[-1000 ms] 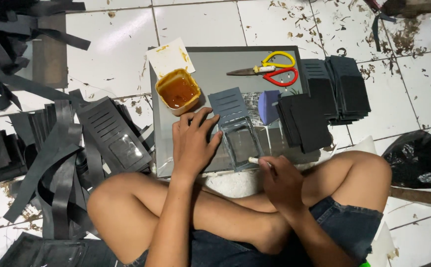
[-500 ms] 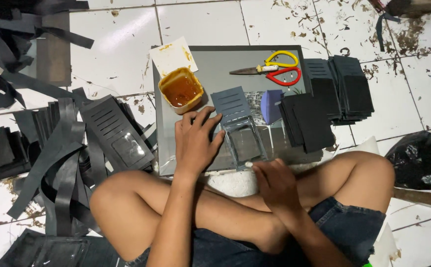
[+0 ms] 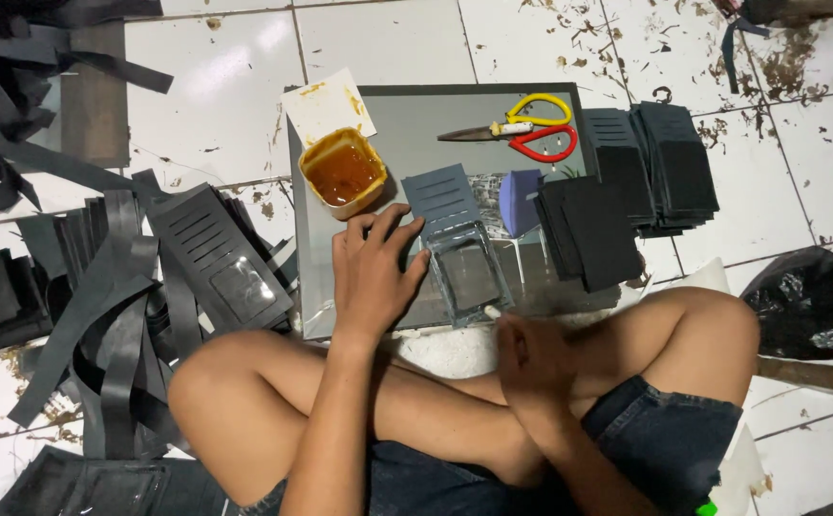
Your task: The person sits cross-legged on the floor with a board on their lap, dips a white applicator stick into a bowl of glue, spreads glue over a slotted plastic frame, then presses a black fabric piece onto the glued frame and smooths it by hand. Finished pieces are stacked with a pile of completed black pieces beside the board.
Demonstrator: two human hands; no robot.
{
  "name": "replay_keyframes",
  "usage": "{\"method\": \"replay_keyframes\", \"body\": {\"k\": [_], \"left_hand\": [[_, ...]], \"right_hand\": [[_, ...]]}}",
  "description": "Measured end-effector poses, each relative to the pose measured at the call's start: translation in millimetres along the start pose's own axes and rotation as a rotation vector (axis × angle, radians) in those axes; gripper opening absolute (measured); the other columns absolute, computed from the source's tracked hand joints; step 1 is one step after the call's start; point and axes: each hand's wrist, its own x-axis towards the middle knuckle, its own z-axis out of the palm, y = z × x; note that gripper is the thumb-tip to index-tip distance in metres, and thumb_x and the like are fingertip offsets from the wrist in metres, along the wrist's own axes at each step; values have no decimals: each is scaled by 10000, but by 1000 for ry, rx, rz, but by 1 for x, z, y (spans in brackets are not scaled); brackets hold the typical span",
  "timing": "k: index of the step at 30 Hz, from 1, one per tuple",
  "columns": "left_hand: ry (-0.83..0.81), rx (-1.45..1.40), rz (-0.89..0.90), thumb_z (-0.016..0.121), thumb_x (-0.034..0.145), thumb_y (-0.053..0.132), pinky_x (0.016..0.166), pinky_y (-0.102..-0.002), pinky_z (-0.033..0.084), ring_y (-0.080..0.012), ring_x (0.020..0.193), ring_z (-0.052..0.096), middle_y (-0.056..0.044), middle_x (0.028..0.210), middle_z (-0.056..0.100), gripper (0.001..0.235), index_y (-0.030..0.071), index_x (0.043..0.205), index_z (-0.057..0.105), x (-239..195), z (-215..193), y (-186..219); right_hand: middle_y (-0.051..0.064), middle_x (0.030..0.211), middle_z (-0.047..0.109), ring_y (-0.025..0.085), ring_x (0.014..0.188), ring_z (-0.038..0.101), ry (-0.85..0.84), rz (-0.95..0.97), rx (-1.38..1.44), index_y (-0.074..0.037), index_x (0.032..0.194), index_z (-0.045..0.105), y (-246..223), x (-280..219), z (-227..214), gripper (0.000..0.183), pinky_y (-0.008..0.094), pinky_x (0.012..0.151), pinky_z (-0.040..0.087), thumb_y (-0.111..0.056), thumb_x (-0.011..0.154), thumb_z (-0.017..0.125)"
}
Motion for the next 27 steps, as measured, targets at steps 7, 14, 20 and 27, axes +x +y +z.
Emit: {"method": "replay_keyframes", "body": {"k": [7,14,20,27], "left_hand": [[17,10,12,751,841,284,972,-386,358,-239,1106,508,0,1361,613,387,131,1196,755,0,3,-3],[5,13,11,733,855,294,977,-388,352,-241,1114,504,-2,1370,607,402,128,1221,742,0,3,-3],[5,27,12,734,855,294,980,-396,354,-241,1116,507,-9,1369,607,406,141,1231,742,0,3,-3],[3,-11,20,718,881,294,990,-387,346,-239,1115,502,-7,1368,607,384,137,1231,743,0,0,-1]], "right_hand": [[101,921,719,303,757,630,-94,-171,-90,-56,1031,741,-19,-5,-1,182,373,696,492,-197,958,651],[136,693,612,293,595,535,-94,90,20,4,900,701,20,3,-3,140,396,574,419,-118,921,636],[130,870,679,325,709,602,-188,-78,-14,-44,1019,674,-7,-16,11,160,399,661,471,-157,974,570],[64,949,725,240,785,665,-143,-94,295,-56,1056,671,-35,-13,-2,195,310,703,541,-28,865,699]]}}
